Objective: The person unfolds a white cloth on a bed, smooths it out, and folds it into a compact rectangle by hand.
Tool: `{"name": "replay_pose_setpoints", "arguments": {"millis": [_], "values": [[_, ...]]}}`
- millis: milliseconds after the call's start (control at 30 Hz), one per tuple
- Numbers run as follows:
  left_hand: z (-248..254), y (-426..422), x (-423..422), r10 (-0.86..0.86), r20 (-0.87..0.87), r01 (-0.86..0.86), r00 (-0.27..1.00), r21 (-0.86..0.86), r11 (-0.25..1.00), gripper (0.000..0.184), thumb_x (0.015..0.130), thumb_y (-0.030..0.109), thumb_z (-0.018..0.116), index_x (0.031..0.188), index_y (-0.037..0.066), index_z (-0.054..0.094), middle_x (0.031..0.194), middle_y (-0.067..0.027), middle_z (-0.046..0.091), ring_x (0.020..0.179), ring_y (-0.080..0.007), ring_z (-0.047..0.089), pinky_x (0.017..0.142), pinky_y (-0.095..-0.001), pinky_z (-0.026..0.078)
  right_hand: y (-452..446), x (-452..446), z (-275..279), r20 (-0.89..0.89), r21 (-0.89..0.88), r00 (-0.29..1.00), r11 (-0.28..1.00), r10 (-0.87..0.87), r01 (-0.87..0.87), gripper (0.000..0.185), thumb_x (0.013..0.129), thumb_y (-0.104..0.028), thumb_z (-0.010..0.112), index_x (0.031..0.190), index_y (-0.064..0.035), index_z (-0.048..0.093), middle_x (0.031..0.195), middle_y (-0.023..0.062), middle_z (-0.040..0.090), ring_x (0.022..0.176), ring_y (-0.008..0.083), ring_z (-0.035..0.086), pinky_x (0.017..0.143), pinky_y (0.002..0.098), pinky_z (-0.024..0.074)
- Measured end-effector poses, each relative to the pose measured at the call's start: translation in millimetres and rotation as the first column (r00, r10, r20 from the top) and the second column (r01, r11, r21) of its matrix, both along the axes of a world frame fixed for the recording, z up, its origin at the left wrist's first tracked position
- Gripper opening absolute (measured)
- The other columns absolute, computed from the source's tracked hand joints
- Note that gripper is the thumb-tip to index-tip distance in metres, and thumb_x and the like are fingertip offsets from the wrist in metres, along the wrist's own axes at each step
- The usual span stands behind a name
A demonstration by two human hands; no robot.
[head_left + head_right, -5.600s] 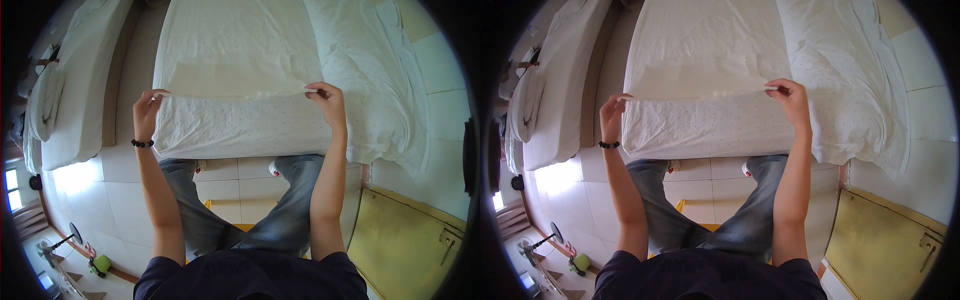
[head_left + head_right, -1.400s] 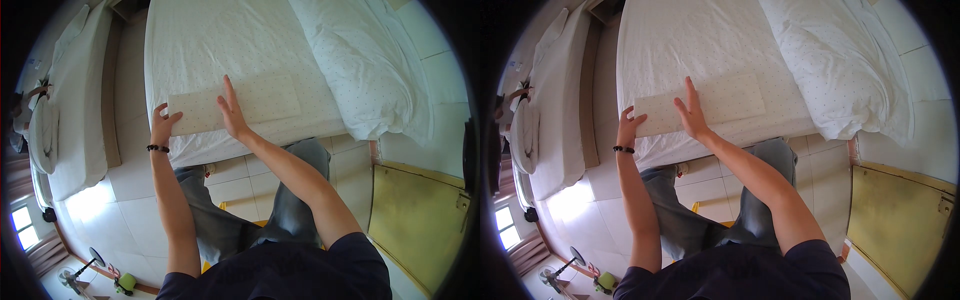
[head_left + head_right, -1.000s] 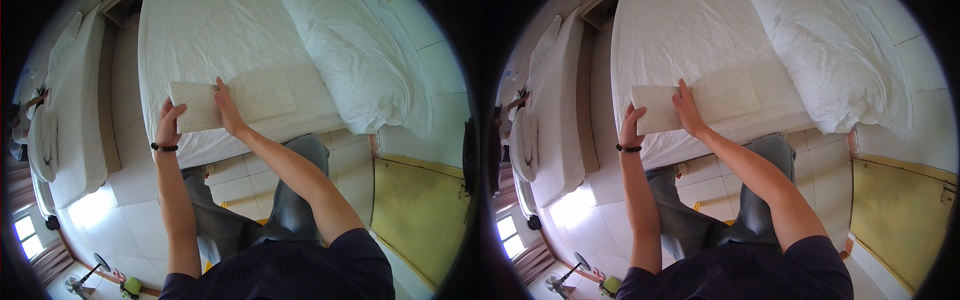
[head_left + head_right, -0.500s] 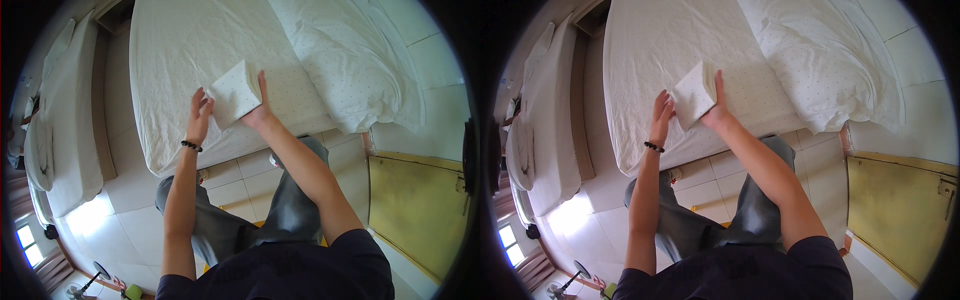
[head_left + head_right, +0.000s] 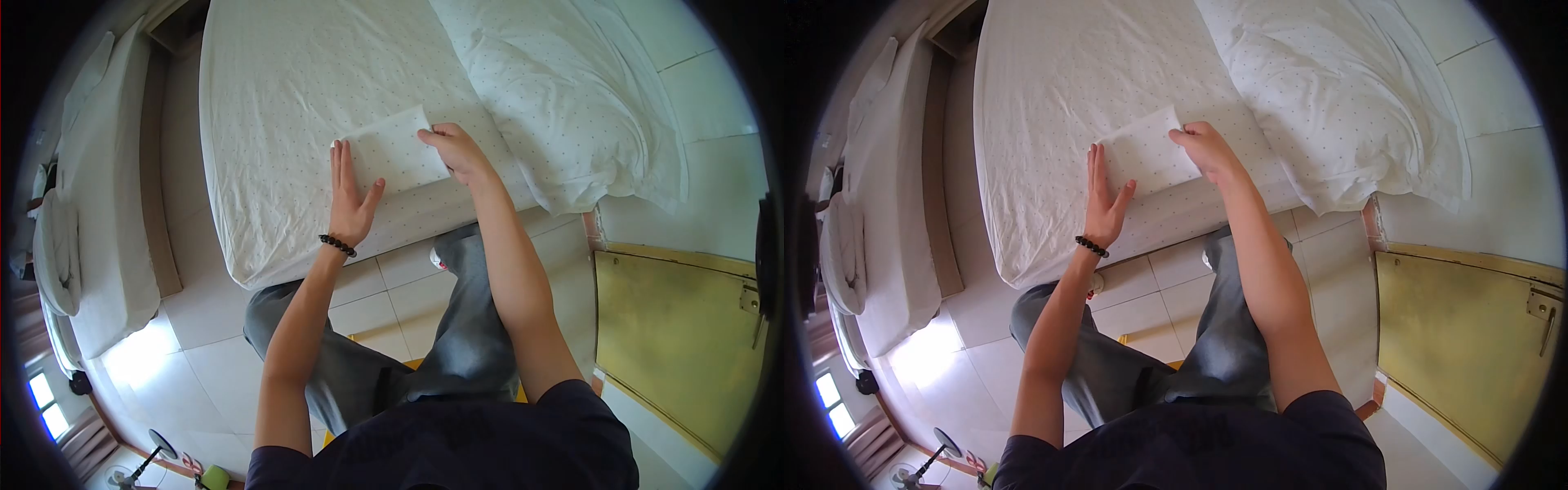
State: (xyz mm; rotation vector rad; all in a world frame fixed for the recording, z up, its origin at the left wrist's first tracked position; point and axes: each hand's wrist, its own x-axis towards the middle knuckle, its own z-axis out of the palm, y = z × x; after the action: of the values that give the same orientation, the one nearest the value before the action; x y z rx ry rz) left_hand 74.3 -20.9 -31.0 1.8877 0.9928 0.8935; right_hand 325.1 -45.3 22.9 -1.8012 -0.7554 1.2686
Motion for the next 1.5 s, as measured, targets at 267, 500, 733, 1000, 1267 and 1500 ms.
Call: {"name": "replay_pose_setpoints", "arguments": {"millis": [267, 500, 733, 1000, 1267, 1500], "values": [[-2, -3, 0, -0.059, -0.208, 0.103, 0.976, 0.209, 0.972, 0.096, 0.095, 0.031, 0.076, 0.169, -0.001, 0.025, 0.178, -0.0230, 0.020, 0.166, -0.0394, 0.014, 0.133, -0.0486, 0.020, -9, 12, -4, 0.051, -0.085, 0.999, 0.996, -0.016, 0.020, 0.026, 0.100, -0.024, 0.067, 0.092, -0.0001, 0.069, 0.081, 0.0036, 0.063, 0.069, 0.0135, 0.054, 0.061, 0.0272, 0.0450], [1, -3, -1, -0.079, -0.299, 0.151, 0.951, 0.227, 0.962, 0.100, 0.089, 0.030, 0.082, 0.169, 0.003, 0.028, 0.179, -0.0211, 0.020, 0.166, -0.0394, 0.015, 0.133, -0.0491, 0.021, -6, 19, -20, 0.176, -0.099, 0.983, 0.995, 0.045, -0.027, 0.026, 0.100, -0.022, 0.065, 0.093, 0.0020, 0.069, 0.083, 0.0072, 0.066, 0.070, 0.0168, 0.060, 0.063, 0.0302, 0.0491], [8, -4, -3, -0.067, -0.448, 0.216, 0.892, 0.291, 0.932, 0.096, 0.086, 0.027, 0.083, 0.167, 0.009, 0.036, 0.177, -0.0189, 0.025, 0.166, -0.0396, 0.015, 0.132, -0.0518, 0.023, -2, 17, -17, 0.552, -0.207, 0.817, 0.977, 0.166, -0.058, 0.035, 0.092, -0.031, 0.066, 0.089, 0.0036, 0.070, 0.080, 0.0147, 0.071, 0.069, 0.0300, 0.066, 0.069, 0.0407, 0.0541], [9, 5, -1, 0.131, -0.115, -0.107, 0.985, 0.199, 0.974, 0.080, 0.087, 0.017, 0.083, 0.157, 0.006, 0.046, 0.166, -0.0232, 0.041, 0.149, -0.0401, 0.047, 0.118, -0.0515, 0.044, 0, 2, -11, 0.714, -0.176, 0.692, 0.984, 0.106, 0.031, 0.042, 0.093, -0.038, 0.067, 0.091, 0.0039, 0.071, 0.080, 0.0166, 0.072, 0.069, 0.0330, 0.067, 0.070, 0.0431, 0.0549], [18, 28, -19, 0.247, 0.237, 0.005, 0.940, -0.731, 0.683, 0.071, 0.090, 0.009, 0.081, 0.152, 0.000, 0.046, 0.138, -0.0282, 0.061, 0.109, -0.0318, 0.069, 0.091, -0.0394, 0.060, 11, 5, 0, 0.499, -0.301, 0.839, 0.951, 0.218, -0.068, 0.058, 0.094, -0.051, 0.069, 0.099, 0.0067, 0.067, 0.092, 0.0182, 0.072, 0.079, 0.0311, 0.071, 0.074, 0.0411, 0.0553], [-18, 15, -7, 0.224, 0.253, 0.014, 0.941, -0.690, 0.724, 0.072, 0.090, 0.006, 0.080, 0.152, -0.005, 0.044, 0.126, -0.0288, 0.066, 0.105, -0.0325, 0.070, 0.087, -0.0381, 0.062, 17, 0, -19, 0.557, -0.199, 0.819, 0.979, 0.139, -0.030, 0.064, 0.093, -0.054, 0.073, 0.110, 0.0067, 0.065, 0.103, 0.0185, 0.071, 0.089, 0.0276, 0.071, 0.079, 0.0378, 0.0559]]}}
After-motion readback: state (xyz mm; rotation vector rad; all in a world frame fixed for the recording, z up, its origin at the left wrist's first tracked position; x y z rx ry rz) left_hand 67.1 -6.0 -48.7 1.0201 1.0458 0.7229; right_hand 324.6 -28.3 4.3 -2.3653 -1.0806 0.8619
